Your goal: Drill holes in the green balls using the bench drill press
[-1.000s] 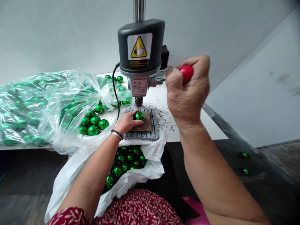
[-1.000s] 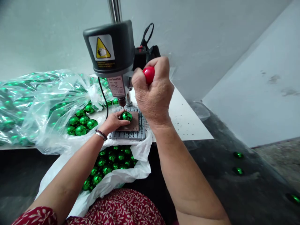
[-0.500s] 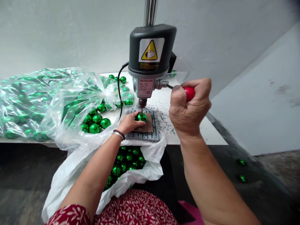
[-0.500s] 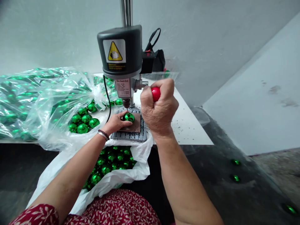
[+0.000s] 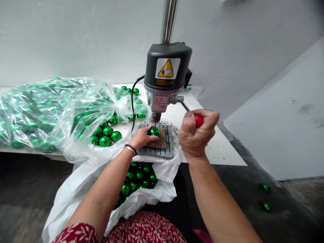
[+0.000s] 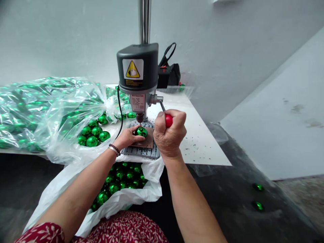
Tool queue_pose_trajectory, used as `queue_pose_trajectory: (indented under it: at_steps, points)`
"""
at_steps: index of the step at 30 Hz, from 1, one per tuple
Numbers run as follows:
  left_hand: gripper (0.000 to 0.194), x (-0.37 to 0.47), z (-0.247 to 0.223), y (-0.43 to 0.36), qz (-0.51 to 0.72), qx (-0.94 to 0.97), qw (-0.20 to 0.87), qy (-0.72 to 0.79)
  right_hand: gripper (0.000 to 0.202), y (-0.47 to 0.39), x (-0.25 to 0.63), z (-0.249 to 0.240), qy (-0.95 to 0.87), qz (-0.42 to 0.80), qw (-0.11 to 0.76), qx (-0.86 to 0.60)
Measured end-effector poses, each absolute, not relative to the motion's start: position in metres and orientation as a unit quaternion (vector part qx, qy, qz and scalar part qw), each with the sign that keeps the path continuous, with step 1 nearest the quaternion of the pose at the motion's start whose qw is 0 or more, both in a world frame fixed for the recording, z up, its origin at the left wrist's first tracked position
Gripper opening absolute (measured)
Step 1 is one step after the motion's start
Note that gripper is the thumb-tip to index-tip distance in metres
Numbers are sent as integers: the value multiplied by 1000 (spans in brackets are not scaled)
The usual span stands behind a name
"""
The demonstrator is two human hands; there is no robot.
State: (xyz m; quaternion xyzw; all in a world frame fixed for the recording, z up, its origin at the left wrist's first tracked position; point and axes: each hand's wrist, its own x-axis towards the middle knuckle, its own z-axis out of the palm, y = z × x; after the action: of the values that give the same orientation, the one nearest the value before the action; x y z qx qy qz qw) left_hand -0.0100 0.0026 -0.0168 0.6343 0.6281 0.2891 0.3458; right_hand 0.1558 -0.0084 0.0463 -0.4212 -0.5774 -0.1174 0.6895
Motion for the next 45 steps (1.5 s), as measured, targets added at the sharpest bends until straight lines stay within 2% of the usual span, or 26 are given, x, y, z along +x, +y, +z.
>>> queue_pose_trajectory:
  at_steps: [7, 12, 15, 18, 20, 23, 25, 27, 29, 31, 34, 36, 38, 41, 43, 45]
  points:
    - [69, -9, -15, 2, 299, 630, 357, 622, 16, -10, 155, 33, -582, -132, 694, -403]
    - [53, -5, -13, 0, 294, 641, 331, 627, 24, 9, 157, 84, -576, -103, 697, -416]
    - [45, -7, -11, -8, 312, 645, 322, 619, 21, 21, 157, 114, -580, -59, 671, -457]
    - [46, -19, -7, -28, 309, 673, 320, 591, 16, 24, 157, 123, -574, -36, 661, -482]
    - [48, -34, -1, -46, 260, 710, 318, 572, 15, 24, 157, 122, -573, -23, 659, -487]
    - [62, -60, 11, -71, 165, 743, 331, 558, 15, 24, 158, 117, -575, -6, 656, -489]
    - [65, -76, 20, -80, 154, 727, 324, 585, 15, 26, 159, 114, -580, -6, 656, -483]
    - [52, -91, 27, -78, 185, 689, 266, 648, 15, 27, 160, 113, -583, -15, 661, -471]
    - [41, -104, 31, -70, 197, 643, 158, 723, 15, 28, 161, 112, -582, -29, 667, -463]
    - [41, -114, 29, -58, 134, 606, 80, 780, 16, 27, 162, 111, -584, -44, 669, -458]
    - [42, -124, 19, -46, -2, 618, 69, 783, 20, 26, 162, 108, -593, -62, 668, -445]
    - [51, -127, 10, -42, -37, 655, 64, 752, 24, 25, 162, 107, -597, -67, 668, -439]
    - [59, -127, 1, -39, -31, 686, 43, 726, 24, 24, 162, 106, -595, -64, 671, -438]
    - [52, -128, -2, -37, 31, 692, 32, 721, 20, 23, 161, 106, -590, -43, 675, -441]
    - [50, -128, 2, -37, 129, 668, 57, 731, 18, 22, 161, 106, -590, -25, 674, -443]
    - [52, -123, 11, -38, 269, 626, 146, 717, 18, 21, 160, 105, -591, -16, 674, -443]
